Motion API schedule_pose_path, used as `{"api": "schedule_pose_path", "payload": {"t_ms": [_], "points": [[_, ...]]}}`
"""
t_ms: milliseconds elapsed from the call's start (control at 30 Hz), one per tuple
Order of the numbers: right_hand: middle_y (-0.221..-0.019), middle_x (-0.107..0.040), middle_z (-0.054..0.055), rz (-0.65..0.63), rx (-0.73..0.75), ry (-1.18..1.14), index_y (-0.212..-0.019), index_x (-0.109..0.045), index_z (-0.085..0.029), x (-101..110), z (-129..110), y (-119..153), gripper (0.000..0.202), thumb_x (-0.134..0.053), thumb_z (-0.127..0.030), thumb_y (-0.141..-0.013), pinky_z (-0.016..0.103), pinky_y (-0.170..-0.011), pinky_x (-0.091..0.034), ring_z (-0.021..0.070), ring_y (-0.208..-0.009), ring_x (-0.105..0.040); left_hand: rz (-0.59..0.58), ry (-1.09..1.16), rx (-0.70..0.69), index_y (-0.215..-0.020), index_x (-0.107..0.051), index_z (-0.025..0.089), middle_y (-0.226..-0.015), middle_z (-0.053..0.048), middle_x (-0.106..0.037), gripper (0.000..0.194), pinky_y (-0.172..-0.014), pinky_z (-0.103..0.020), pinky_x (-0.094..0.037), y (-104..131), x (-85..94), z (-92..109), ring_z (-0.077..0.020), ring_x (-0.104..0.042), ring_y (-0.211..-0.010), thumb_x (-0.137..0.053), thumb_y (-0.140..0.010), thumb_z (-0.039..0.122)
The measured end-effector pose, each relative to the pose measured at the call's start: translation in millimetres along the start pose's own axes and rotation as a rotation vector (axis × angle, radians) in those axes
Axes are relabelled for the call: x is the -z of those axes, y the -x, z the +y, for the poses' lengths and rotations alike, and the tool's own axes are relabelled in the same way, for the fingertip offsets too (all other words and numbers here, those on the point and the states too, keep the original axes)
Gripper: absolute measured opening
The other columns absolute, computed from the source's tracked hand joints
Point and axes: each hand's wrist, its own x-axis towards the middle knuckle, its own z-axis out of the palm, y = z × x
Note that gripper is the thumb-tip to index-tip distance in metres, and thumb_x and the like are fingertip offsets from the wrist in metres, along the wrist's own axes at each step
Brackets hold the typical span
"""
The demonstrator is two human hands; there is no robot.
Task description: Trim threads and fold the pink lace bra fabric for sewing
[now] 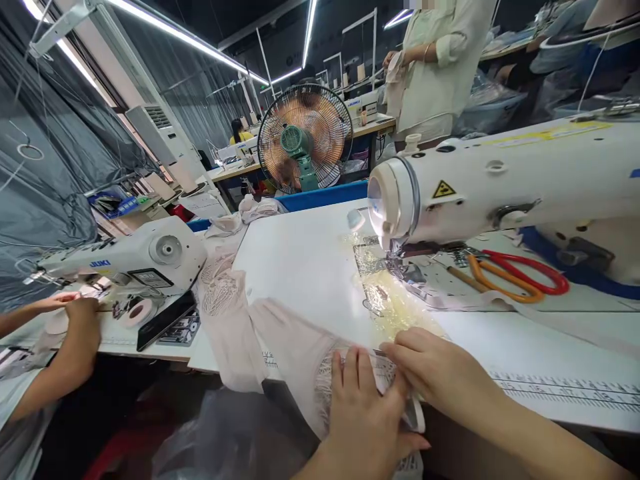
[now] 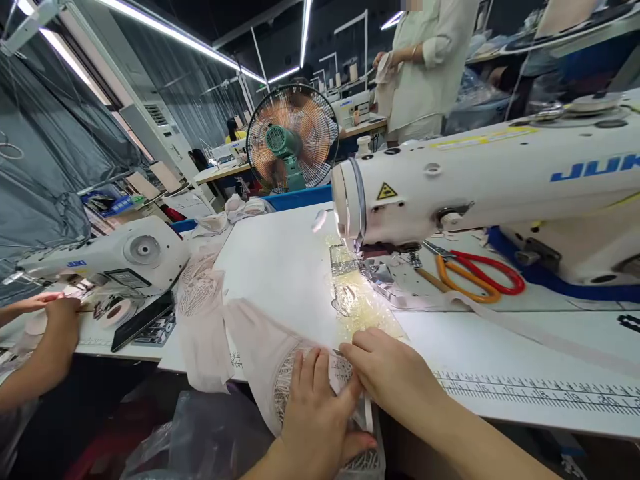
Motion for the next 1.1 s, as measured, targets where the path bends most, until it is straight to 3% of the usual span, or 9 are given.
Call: {"api": "schedule_pose_path", "payload": {"t_ms": [167, 367, 600, 800, 1100], "points": [[-0.069, -0.057, 0.004, -0.050, 0.023, 0.024, -0.083, -0.064, -0.018, 4, 6, 7, 0.014, -0.055, -0.007, -0.080, 0.030, -0.051, -0.041, 0.0225, -0.063, -0.055, -0.004, -0.018, 0.010, -0.135, -0.048, 0.033, -0.116, -0.019, -0.059, 0.092, -0.089, -0.055, -0.046, -1, 2.3, 0, -0.0339, -0.056, -0.110, -0.057, -0.059, 0.083], [-0.068, -0.055, 0.005, -0.061, 0.055, 0.032, -0.080, -0.063, -0.017, 17, 15, 22, 0.021, -0.047, -0.004, -0.080, 0.031, -0.050, -0.038, 0.0225, -0.061, -0.053, 0.040, -0.010, 0.004, -0.124, -0.057, 0.034, -0.115, -0.019, -0.059, 0.084, -0.088, -0.055, -0.045, -2, 2.0, -1, -0.0347, -0.056, -0.109, -0.059, -0.055, 0.083], [-0.069, -0.054, 0.004, -0.039, 0.003, 0.013, -0.085, -0.064, -0.015, 14, 6, 13, 0.019, -0.048, -0.004, -0.083, 0.028, -0.051, -0.038, 0.0216, -0.063, -0.053, 0.109, -0.017, 0.012, -0.120, -0.060, 0.034, -0.111, -0.017, -0.059, 0.085, -0.087, -0.054, -0.045, -4, -1.7, 0, -0.0342, -0.056, -0.106, -0.060, -0.052, 0.084], [-0.068, -0.055, 0.003, -0.062, 0.002, 0.007, -0.082, -0.064, -0.016, 9, 3, 7, 0.014, -0.054, -0.007, -0.082, 0.028, -0.052, -0.036, 0.0200, -0.063, -0.051, 0.045, -0.025, -0.011, -0.131, -0.052, 0.033, -0.114, -0.017, -0.058, 0.087, -0.089, -0.054, -0.043, -2, -0.3, -2, -0.0358, -0.053, -0.108, -0.057, -0.060, 0.082], [-0.066, -0.054, 0.004, -0.056, 0.015, 0.054, -0.078, -0.061, -0.019, 25, 17, 33, 0.024, -0.042, -0.005, -0.084, 0.030, -0.052, -0.035, 0.0210, -0.060, -0.051, -0.040, -0.011, 0.004, -0.129, -0.052, 0.037, -0.118, -0.016, -0.058, 0.086, -0.092, -0.057, -0.042, 0, -1.0, -2, -0.0358, -0.054, -0.111, -0.063, -0.055, 0.080]]}}
